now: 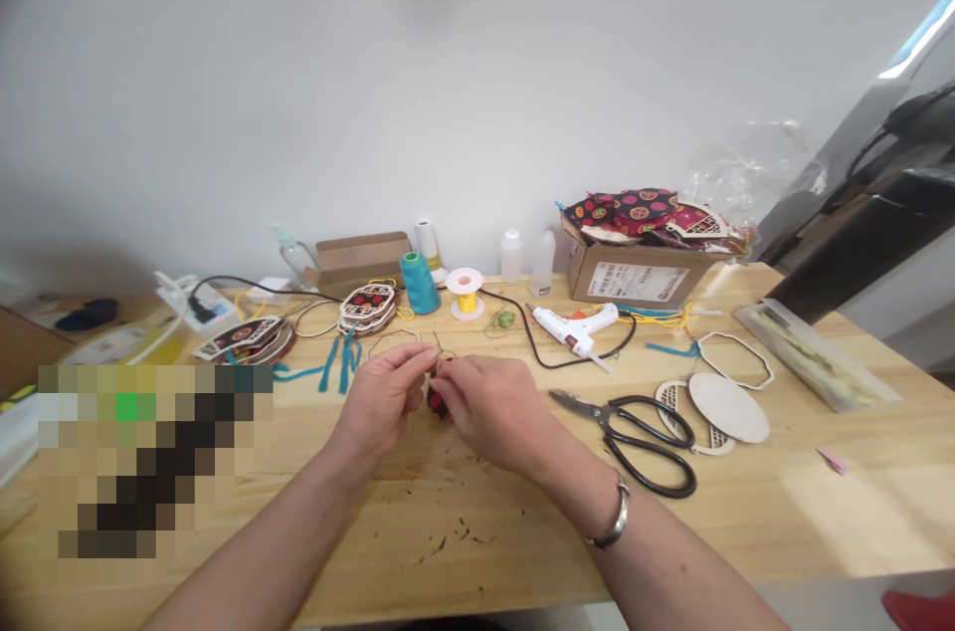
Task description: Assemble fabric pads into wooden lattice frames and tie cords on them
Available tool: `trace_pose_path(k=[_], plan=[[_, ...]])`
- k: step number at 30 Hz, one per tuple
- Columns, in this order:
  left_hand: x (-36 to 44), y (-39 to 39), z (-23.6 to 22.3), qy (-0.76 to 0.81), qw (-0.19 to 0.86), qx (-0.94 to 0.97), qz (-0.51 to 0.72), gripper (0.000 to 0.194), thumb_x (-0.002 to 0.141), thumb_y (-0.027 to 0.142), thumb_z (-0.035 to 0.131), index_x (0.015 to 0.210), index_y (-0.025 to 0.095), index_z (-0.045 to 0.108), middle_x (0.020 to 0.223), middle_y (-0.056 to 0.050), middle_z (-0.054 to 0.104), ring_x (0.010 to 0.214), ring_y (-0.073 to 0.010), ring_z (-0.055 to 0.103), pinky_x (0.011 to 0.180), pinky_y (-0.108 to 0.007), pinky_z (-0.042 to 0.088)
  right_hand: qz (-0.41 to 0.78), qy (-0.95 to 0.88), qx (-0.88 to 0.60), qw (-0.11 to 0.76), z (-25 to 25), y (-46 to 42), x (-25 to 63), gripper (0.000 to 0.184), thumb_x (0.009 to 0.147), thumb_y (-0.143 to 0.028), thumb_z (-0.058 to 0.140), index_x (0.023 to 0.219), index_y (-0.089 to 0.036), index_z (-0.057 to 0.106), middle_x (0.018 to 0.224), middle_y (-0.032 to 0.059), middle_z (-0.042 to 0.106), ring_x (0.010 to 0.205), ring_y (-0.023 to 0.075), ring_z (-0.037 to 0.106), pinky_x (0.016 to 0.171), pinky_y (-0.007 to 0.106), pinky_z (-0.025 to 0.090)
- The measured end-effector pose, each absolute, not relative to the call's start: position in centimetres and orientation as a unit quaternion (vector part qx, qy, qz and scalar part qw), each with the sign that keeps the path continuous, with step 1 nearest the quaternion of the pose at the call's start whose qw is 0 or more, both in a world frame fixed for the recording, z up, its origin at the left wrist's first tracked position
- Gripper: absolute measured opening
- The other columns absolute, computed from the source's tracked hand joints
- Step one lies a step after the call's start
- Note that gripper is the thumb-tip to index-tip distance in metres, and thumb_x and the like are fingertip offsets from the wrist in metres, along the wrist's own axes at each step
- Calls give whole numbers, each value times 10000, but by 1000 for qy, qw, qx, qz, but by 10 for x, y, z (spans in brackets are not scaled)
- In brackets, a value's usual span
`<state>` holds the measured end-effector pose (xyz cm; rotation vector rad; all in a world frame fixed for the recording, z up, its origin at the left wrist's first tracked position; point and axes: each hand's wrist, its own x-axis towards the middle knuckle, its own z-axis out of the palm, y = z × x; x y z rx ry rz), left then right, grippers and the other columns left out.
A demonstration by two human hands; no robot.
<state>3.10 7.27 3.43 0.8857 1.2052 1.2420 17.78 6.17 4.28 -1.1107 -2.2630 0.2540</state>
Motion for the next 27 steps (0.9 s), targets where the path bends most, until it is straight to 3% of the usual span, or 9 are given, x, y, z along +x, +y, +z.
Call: trace_pose_path(k=[4, 8, 10, 13, 17, 22, 27], plan=[[31, 73, 34, 494, 601, 357, 517, 242, 629, 338, 734, 703, 124, 651, 564, 14, 608, 364, -9, 291, 363, -173, 178, -51, -908, -363, 204, 36, 60, 175, 248, 897, -118, 381, 881, -115, 628, 697, 82, 653, 580, 164, 542, 513, 303, 266], [30, 74, 34, 477, 630, 335, 514, 212, 638, 299, 736, 678, 125, 622, 560, 15, 603, 367, -6, 300, 362, -165, 181, -66, -925, -326, 185, 35, 61, 178, 240, 895, -117, 393, 923, -99, 631, 713, 81, 647, 593, 168, 545, 516, 308, 278], [29, 74, 34, 476, 629, 332, 517, 209, 636, 295, 740, 688, 136, 616, 531, 37, 567, 372, -13, 314, 367, -164, 190, -17, -923, -322, 211, 38, 61, 179, 257, 915, -212, 412, 839, -128, 643, 712, 75, 642, 604, 162, 543, 532, 301, 312], [29, 73, 35, 477, 629, 332, 517, 226, 624, 308, 753, 699, 144, 616, 499, 60, 511, 378, -16, 320, 370, -162, 182, 101, -858, -378, 332, 42, 64, 181, 302, 919, -289, 429, 728, -160, 623, 735, 70, 633, 665, 153, 550, 600, 287, 383], [32, 72, 36, 479, 625, 341, 512, 257, 597, 335, 773, 667, 136, 627, 476, 69, 470, 381, -15, 312, 375, -166, 176, 266, -719, -437, 470, 37, 76, 182, 141, 869, -279, 524, 804, -181, 603, 837, 63, 638, 813, 169, 577, 751, 311, 445], [36, 69, 37, 495, 603, 374, 501, 274, 574, 363, 773, 706, 136, 695, 427, 72, 447, 371, -23, 283, 373, -182, 166, 517, -586, -427, 455, 29, 84, 178, 249, 765, -390, 634, 875, -180, 559, 787, 36, 641, 721, 154, 603, 662, 290, 475], [39, 66, 41, 493, 599, 397, 490, 204, 589, 310, 747, 695, 138, 723, 465, 32, 549, 370, -29, 299, 378, -197, 177, 554, -551, -443, 441, 32, 81, 175, 298, 715, -443, 655, 784, -177, 541, 641, -17, 577, 561, 114, 542, 535, 252, 434]])
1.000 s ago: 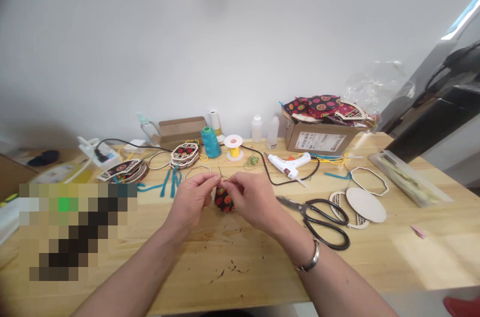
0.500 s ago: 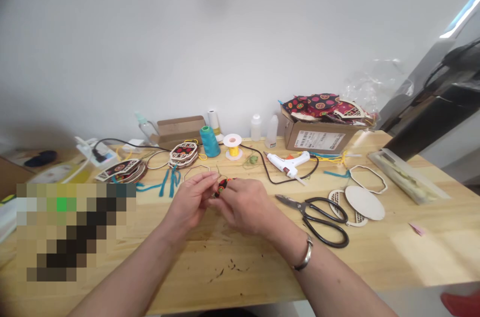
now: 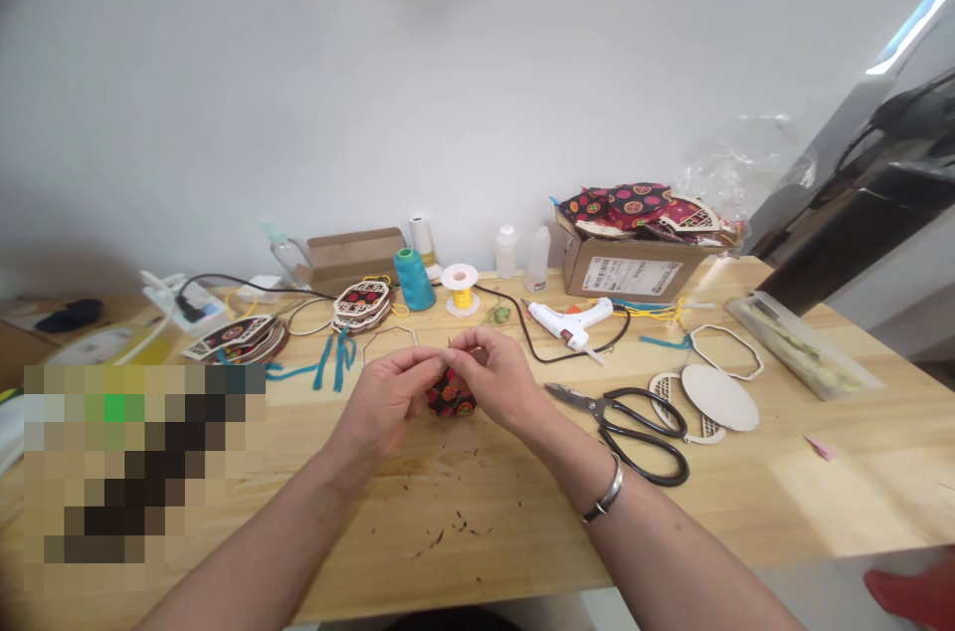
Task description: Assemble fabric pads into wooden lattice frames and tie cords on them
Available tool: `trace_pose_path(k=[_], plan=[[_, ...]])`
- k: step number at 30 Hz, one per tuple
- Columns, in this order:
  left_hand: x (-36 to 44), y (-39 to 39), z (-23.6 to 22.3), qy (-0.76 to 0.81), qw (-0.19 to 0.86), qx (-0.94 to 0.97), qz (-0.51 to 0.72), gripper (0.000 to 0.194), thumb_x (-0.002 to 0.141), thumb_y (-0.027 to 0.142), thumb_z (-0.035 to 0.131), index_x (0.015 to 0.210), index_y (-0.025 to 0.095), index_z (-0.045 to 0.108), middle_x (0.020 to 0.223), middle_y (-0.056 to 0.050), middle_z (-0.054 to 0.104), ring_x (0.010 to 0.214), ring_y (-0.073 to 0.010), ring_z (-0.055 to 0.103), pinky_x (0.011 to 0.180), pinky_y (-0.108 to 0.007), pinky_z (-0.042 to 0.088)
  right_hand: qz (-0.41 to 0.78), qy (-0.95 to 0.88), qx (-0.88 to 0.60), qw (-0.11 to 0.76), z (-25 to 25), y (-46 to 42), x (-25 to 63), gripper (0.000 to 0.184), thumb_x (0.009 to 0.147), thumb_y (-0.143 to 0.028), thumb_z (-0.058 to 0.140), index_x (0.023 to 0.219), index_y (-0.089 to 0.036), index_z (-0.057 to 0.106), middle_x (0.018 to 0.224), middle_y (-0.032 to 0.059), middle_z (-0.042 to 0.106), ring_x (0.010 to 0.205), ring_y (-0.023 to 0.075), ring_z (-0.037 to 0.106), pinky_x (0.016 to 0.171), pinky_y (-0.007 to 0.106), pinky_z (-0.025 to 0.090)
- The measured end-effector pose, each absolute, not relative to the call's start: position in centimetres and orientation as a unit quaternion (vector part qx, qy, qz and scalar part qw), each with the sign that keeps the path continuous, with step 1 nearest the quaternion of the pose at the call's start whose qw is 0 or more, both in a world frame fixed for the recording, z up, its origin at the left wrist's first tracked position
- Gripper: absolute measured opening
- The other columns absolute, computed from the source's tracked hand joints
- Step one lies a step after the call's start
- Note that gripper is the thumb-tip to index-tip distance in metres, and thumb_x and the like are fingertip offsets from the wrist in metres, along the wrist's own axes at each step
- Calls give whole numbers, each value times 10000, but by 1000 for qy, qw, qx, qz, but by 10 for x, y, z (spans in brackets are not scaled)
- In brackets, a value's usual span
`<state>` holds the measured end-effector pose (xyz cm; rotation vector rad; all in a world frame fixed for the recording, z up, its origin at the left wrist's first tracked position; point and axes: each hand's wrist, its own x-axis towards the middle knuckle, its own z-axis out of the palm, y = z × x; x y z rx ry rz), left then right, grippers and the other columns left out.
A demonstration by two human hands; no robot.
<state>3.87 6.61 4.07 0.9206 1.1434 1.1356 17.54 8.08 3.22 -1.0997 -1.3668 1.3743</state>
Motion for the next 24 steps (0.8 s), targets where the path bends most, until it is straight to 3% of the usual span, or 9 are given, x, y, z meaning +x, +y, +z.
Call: trace_pose_path(k=[7, 24], plan=[[39, 65, 42, 484, 612, 391, 487, 218, 554, 321, 780, 644, 137, 707, 437, 49, 514, 365, -20, 276, 382, -194, 187, 532, -554, -450, 455, 34, 83, 178, 257, 709, -412, 646, 701, -174, 549, 567, -48, 477, 481, 71, 380, 444, 216, 313], [35, 68, 36, 480, 612, 430, 459, 299, 603, 408, 766, 724, 137, 726, 438, 50, 477, 374, -28, 281, 375, -201, 159, 529, -558, -458, 446, 37, 86, 183, 243, 701, -394, 629, 644, -176, 536, 549, -49, 434, 493, 76, 330, 456, 221, 258]])
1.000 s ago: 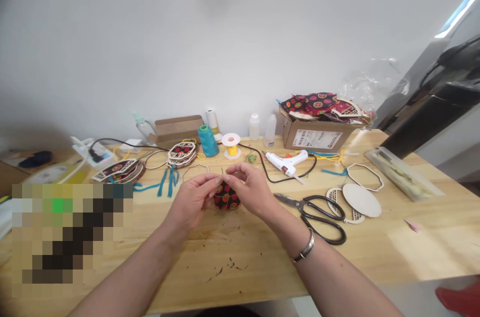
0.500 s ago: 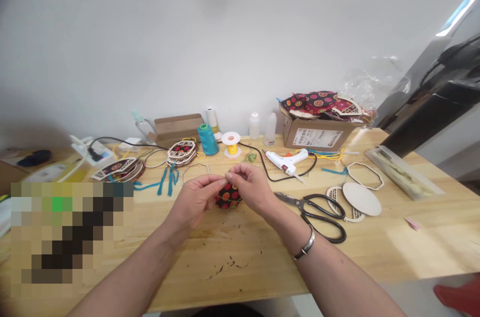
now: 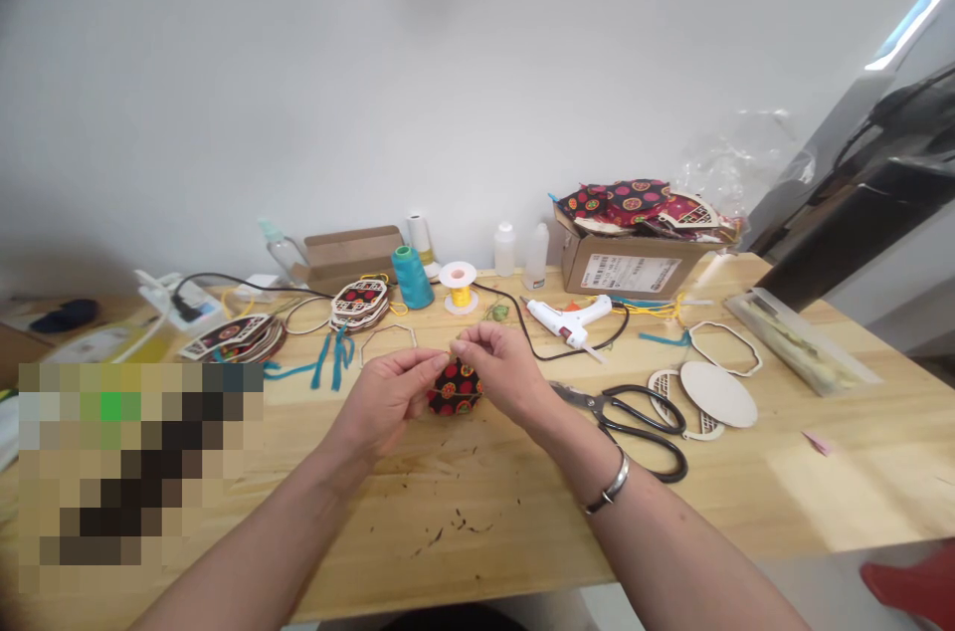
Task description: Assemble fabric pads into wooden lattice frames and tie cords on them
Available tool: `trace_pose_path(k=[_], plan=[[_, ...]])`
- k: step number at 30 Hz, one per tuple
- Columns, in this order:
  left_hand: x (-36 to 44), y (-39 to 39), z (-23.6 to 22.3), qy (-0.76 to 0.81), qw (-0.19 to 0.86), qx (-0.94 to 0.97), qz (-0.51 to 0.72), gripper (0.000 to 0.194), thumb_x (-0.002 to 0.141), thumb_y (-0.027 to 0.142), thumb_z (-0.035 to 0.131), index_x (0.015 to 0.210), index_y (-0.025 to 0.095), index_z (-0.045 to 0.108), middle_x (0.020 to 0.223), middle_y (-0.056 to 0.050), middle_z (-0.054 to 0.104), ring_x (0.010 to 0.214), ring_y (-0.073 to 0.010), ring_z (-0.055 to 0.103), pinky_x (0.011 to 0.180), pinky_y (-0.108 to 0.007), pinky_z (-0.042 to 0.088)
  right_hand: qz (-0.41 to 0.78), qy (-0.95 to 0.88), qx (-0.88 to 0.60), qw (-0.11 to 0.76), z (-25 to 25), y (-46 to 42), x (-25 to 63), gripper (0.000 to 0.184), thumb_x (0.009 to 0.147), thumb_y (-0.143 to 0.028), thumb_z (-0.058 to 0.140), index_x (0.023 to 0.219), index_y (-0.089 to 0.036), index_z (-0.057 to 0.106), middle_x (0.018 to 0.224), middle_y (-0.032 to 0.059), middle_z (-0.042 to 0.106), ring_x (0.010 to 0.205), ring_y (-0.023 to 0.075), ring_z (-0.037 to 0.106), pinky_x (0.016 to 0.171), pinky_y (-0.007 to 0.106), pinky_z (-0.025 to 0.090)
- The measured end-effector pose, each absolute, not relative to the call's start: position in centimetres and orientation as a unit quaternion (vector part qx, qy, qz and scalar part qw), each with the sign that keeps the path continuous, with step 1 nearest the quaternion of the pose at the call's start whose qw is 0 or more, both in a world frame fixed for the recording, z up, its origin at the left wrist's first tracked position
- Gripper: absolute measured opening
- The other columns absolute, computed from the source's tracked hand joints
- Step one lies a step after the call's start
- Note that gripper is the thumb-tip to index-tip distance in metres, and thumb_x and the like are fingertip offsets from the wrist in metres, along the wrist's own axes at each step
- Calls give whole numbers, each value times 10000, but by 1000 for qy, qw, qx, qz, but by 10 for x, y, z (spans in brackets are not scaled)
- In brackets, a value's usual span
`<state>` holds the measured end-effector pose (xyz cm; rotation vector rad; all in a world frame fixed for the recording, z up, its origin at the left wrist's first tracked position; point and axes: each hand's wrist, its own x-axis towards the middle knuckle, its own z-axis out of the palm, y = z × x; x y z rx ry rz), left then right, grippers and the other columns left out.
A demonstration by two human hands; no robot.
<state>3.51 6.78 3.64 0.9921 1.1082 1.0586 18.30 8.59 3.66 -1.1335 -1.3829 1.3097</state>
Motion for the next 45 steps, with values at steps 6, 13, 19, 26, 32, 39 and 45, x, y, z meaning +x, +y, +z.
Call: trace_pose_path(k=[6, 13, 19, 26, 32, 39, 45], plan=[[35, 68, 37, 491, 611, 429, 450, 292, 601, 393, 763, 711, 126, 721, 419, 50, 461, 368, -27, 269, 376, -203, 136, 524, -569, -457, 439, 38, 85, 184, 228, 720, -379, 614, 653, -173, 542, 543, -51, 428, 489, 74, 325, 454, 219, 251], [34, 68, 37, 487, 611, 425, 458, 284, 603, 383, 754, 703, 120, 715, 405, 61, 430, 368, -27, 268, 377, -199, 145, 540, -579, -449, 413, 39, 85, 186, 301, 736, -451, 605, 654, -170, 538, 551, -47, 433, 489, 72, 337, 453, 219, 259], [34, 69, 36, 493, 603, 428, 458, 295, 603, 384, 746, 720, 114, 717, 414, 59, 435, 374, -30, 279, 375, -195, 160, 568, -577, -438, 390, 43, 86, 187, 353, 708, -497, 632, 680, -154, 555, 600, -39, 466, 522, 70, 377, 489, 220, 313], [34, 69, 36, 497, 599, 434, 454, 291, 608, 378, 743, 715, 110, 709, 420, 63, 428, 370, -26, 269, 370, -192, 150, 551, -569, -454, 408, 44, 87, 186, 216, 663, -357, 660, 678, -162, 569, 568, -44, 485, 488, 68, 376, 455, 217, 286], [34, 66, 38, 495, 589, 451, 453, 262, 647, 380, 721, 719, 128, 708, 451, 58, 461, 386, -29, 287, 376, -188, 178, 506, -601, -462, 411, 46, 86, 188, 194, 698, -345, 626, 653, -167, 562, 570, -42, 477, 495, 75, 366, 483, 227, 297], [31, 69, 36, 547, 484, 486, 480, 224, 665, 359, 706, 765, 158, 707, 629, 9, 592, 491, -79, 455, 463, -211, 345, 431, -625, -498, 419, 38, 91, 190, 141, 743, -294, 570, 673, -172, 568, 585, -29, 520, 535, 101, 424, 532, 244, 342], [30, 70, 33, 523, 424, 566, 476, 144, 690, 306, 670, 637, 174, 690, 1022, -90, 614, 1009, -230, 568, 814, -321, 454, 359, -631, -532, 435, 32, 93, 190, 118, 761, -240, 548, 663, -183, 580, 615, -6, 589, 580, 123, 478, 576, 262, 361]])
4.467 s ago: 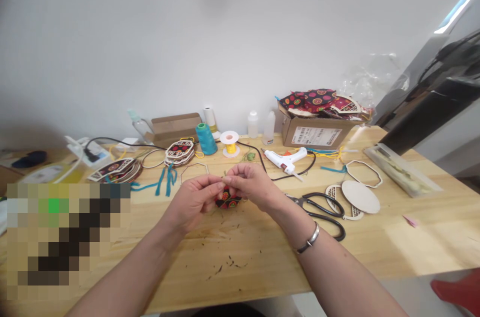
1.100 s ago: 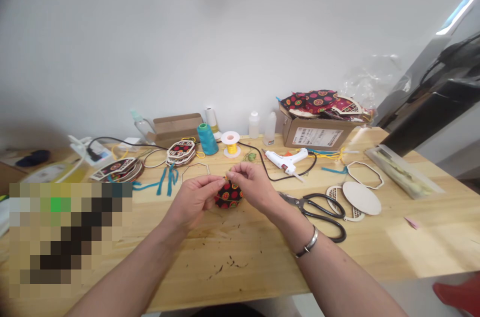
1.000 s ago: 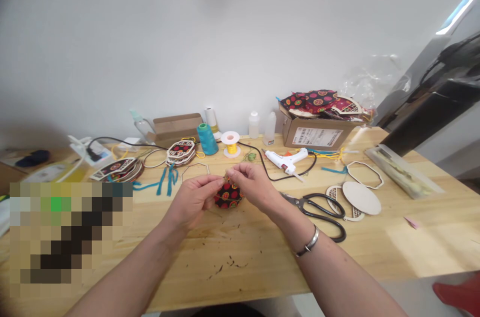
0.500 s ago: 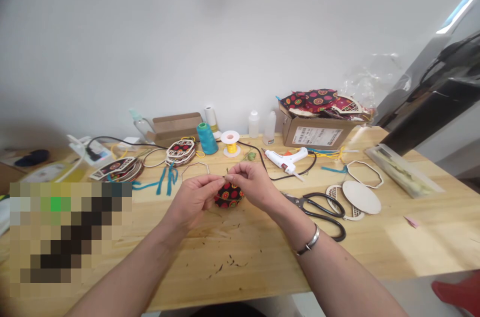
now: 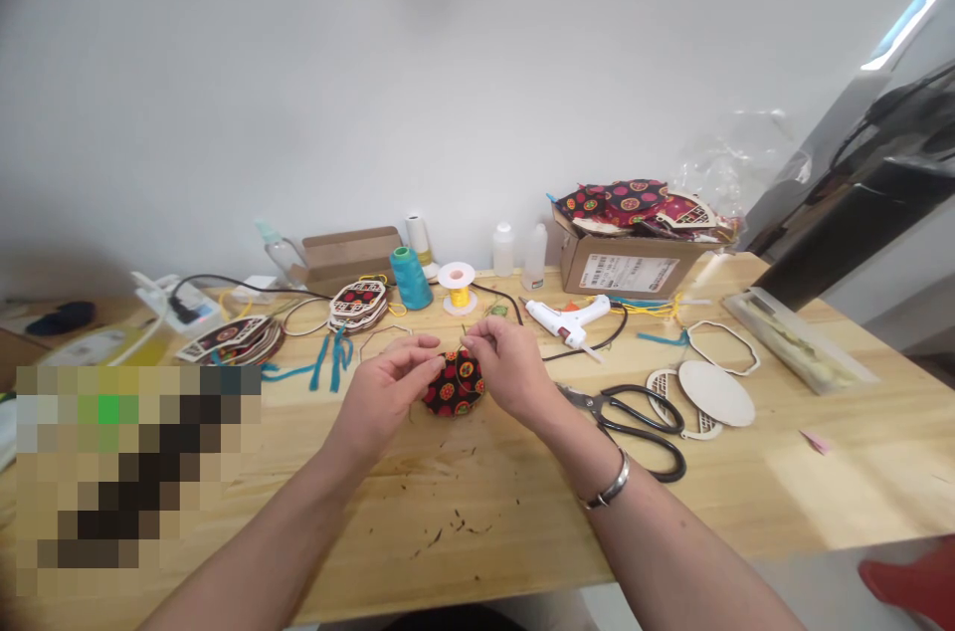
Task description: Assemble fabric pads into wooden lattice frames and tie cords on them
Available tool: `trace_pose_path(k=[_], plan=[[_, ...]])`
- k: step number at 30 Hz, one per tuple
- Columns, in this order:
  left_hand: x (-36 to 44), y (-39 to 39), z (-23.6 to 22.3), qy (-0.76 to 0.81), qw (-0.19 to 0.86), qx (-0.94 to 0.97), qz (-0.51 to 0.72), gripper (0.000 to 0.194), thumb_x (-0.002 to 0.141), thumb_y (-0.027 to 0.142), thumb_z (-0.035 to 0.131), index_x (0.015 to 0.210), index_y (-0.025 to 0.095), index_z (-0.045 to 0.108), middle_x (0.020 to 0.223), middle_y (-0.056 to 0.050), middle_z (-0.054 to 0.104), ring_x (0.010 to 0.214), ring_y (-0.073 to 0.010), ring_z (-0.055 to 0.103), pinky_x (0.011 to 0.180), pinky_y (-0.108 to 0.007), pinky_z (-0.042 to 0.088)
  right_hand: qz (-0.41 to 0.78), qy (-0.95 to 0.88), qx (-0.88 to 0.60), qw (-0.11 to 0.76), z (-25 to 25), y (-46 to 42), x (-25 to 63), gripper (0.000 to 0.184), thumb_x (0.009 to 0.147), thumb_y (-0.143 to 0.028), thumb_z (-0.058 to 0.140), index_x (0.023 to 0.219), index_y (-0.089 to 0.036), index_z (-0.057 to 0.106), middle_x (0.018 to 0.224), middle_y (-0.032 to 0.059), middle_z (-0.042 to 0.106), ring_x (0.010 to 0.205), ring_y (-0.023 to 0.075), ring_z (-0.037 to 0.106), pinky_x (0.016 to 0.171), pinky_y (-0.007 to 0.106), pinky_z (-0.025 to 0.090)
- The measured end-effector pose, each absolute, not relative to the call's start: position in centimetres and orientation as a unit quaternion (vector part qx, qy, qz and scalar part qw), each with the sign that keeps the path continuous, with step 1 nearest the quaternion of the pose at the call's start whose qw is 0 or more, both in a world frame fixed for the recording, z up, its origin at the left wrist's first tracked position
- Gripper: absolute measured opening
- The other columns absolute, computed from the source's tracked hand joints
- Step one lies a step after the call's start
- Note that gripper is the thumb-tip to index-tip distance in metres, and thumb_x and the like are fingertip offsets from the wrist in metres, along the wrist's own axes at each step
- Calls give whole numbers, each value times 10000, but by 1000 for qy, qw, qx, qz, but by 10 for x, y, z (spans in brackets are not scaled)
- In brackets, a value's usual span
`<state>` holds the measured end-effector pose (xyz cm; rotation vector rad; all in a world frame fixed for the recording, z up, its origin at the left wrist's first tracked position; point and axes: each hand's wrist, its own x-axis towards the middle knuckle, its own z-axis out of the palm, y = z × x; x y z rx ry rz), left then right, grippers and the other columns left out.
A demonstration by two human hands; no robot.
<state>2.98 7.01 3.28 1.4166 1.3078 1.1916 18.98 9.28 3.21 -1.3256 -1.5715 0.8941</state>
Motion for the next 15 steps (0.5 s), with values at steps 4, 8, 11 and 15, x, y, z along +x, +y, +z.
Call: trace_pose_path(k=[4, 8, 11, 15], plan=[[33, 68, 32, 502, 426, 619, 429, 125, 701, 279, 655, 623, 187, 688, 1114, -109, 589, 1215, -261, 451, 986, -376, 368, 474, -575, -490, 452, 35, 91, 187, 136, 737, -282, 571, 646, -183, 551, 586, -8, 595, 498, 98, 427, 491, 239, 317], [35, 66, 33, 501, 435, 632, 401, 116, 700, 276, 652, 629, 195, 694, 1240, -103, 535, 1237, -265, 439, 1030, -395, 330, 616, -503, -406, 451, 41, 86, 183, 226, 711, -362, 617, 647, -176, 507, 608, 2, 623, 417, 51, 333, 418, 209, 228], [36, 65, 36, 485, 444, 645, 390, 142, 700, 266, 651, 579, 195, 665, 1121, -111, 606, 1274, -273, 395, 1021, -389, 336, 665, -478, -365, 443, 44, 83, 182, 276, 709, -384, 646, 640, -166, 490, 570, -26, 573, 396, 29, 299, 401, 195, 179], [34, 63, 37, 463, 513, 569, 445, 105, 687, 246, 656, 639, 175, 595, 1173, -110, 584, 1169, -282, 505, 955, -405, 391, 667, -475, -364, 443, 45, 83, 183, 322, 692, -408, 679, 626, -163, 481, 493, -72, 460, 391, 23, 284, 397, 190, 157]])
